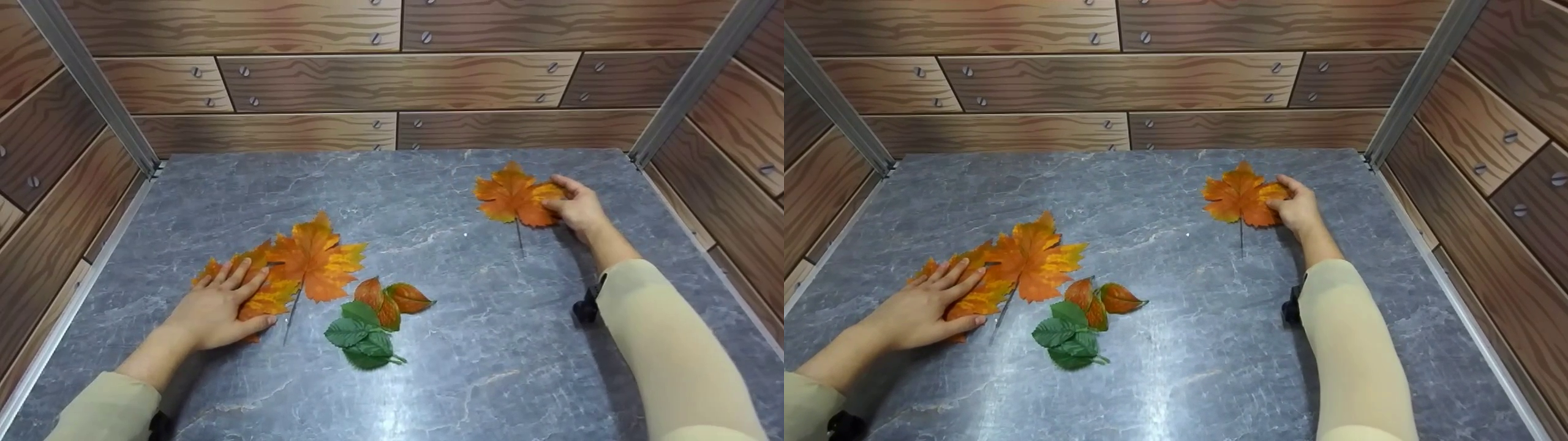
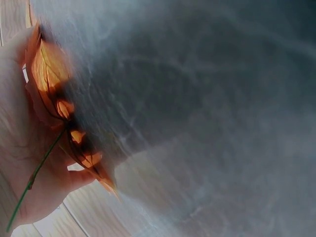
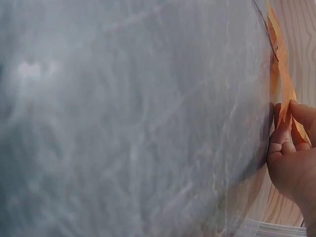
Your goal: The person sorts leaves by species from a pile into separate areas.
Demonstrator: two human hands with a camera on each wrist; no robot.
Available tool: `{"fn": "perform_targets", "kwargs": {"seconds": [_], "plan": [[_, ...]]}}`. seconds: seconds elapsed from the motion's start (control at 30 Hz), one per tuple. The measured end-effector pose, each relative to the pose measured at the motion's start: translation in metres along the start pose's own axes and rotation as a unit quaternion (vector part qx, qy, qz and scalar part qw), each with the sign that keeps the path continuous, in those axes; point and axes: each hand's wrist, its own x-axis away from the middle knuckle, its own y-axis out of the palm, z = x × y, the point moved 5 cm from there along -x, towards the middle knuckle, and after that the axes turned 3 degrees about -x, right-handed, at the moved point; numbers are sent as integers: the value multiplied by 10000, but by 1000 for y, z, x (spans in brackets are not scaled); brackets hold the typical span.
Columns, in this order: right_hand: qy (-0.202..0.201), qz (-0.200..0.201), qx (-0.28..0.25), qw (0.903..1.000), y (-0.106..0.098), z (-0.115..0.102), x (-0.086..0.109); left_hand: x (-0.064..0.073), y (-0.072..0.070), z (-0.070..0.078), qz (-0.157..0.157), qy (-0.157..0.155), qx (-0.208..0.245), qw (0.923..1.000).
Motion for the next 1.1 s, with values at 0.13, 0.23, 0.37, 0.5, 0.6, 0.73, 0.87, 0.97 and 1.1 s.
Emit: {"fn": "perform_targets", "kwargs": {"seconds": [0.13,0.23,0.37,0.5,0.6,0.73,0.87,0.97,1.1], "plan": [[-91,-25,245,9997,-3,12,-10,1,-1,0,21,15,-23,10000],[-159,-23,432,9989,-4,18,-15,1,-1,-1,39,24,-51,10000],[-201,23,623,9979,-5,19,-17,0,0,-1,41,31,-61,10000],[-156,32,800,9967,-5,19,-16,0,0,-1,28,43,-49,10000],[-80,16,1038,9946,-5,17,-15,1,0,-1,39,48,-33,10000],[-6,61,1439,9896,-7,16,-14,1,0,0,51,56,-2,10000],[-79,185,1759,9842,-7,13,-13,1,0,0,50,69,-11,10000],[-186,255,1969,9799,-7,8,-11,1,1,0,68,77,-37,9999],[-225,430,2249,9732,-10,-1,-9,0,0,0,108,111,-91,9998]]}}
